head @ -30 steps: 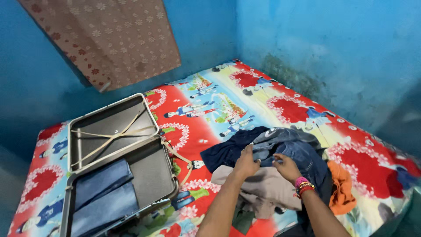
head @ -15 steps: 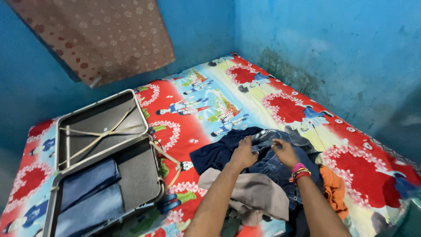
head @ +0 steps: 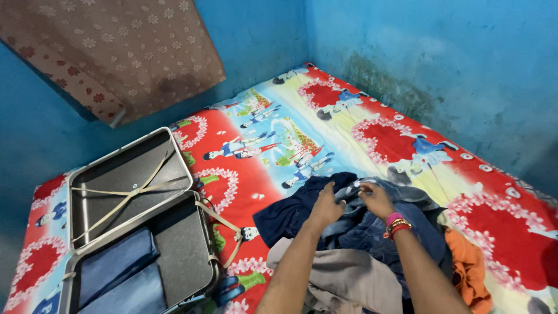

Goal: The person picks up denim trousers from a bed, unfolds them, smooths the fabric with their hands, and places them into an open suitcase.

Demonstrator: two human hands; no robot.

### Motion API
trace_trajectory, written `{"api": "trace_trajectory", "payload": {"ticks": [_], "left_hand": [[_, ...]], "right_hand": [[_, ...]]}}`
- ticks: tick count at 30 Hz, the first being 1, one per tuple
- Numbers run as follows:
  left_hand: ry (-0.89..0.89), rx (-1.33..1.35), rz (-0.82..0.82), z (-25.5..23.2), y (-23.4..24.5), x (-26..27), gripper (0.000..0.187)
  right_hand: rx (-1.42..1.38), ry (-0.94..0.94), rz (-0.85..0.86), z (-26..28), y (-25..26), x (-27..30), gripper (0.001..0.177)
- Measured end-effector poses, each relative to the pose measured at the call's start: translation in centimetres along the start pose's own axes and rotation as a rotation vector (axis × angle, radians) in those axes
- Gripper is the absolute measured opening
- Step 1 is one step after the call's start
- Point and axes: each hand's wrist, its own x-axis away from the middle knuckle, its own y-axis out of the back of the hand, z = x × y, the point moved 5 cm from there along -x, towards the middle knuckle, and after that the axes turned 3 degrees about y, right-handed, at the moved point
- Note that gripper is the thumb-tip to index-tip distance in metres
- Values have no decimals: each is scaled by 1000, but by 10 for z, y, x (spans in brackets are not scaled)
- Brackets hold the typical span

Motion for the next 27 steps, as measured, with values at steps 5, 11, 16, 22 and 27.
{"api": "trace_trajectory", "payload": {"ticks": [5, 11, 16, 22, 27], "left_hand": [[100, -1, 43, 32, -8, -11, 82], [96, 31, 43, 50, -10, -13, 80], [160, 29, 60, 67, -13, -10, 80], [102, 3, 57, 70, -6, -12, 78], [196, -17, 88, 79, -7, -9, 79]], "right_hand": [[-97, -255, 11, -24, -8, -13, 44], [336, 34, -24, -21, -24, -25, 62], [531, -257, 221, -33, -44, -18, 84], [782, -416, 422, -33, -58, -5, 95], [596, -358, 89, -25, -37, -9, 33]]}}
